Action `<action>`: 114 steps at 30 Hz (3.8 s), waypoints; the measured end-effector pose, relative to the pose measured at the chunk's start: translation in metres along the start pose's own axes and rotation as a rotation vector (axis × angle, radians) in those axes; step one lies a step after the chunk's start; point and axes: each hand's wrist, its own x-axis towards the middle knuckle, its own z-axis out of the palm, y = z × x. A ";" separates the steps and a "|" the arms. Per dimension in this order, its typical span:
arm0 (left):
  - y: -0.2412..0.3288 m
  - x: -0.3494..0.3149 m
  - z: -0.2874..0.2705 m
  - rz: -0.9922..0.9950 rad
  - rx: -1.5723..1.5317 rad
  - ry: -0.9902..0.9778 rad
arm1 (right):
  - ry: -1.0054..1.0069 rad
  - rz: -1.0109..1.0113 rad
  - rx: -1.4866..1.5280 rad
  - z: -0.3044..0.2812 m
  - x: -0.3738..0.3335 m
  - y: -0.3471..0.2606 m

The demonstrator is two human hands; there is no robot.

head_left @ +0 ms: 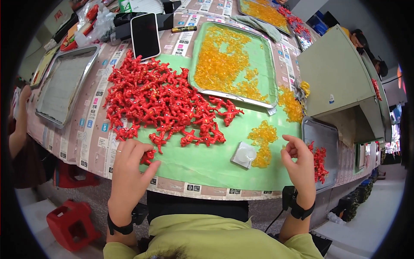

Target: Assembling small red plastic toy parts by inserting yellow components.

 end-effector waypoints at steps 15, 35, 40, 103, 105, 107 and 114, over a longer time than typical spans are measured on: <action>0.025 0.001 -0.011 0.086 -0.243 0.136 | -0.300 -0.032 1.256 -0.003 -0.028 -0.013; 0.020 -0.004 0.004 0.066 -0.798 0.000 | -0.182 -0.236 0.327 0.025 -0.010 -0.032; 0.027 -0.005 0.013 0.010 -0.956 -0.030 | -0.187 -0.224 0.315 0.026 -0.010 -0.032; 0.006 0.020 0.008 -0.013 -0.116 -0.044 | 0.494 0.222 -0.034 -0.102 -0.054 0.090; 0.007 0.020 0.012 -0.013 -0.123 -0.026 | 0.499 0.174 0.070 -0.082 -0.043 0.066; 0.008 0.018 0.013 -0.018 -0.119 -0.002 | 0.346 0.101 0.142 -0.055 -0.031 0.036; 0.017 0.010 0.010 0.067 -0.016 -0.075 | -0.212 -0.400 -0.047 0.005 -0.002 -0.008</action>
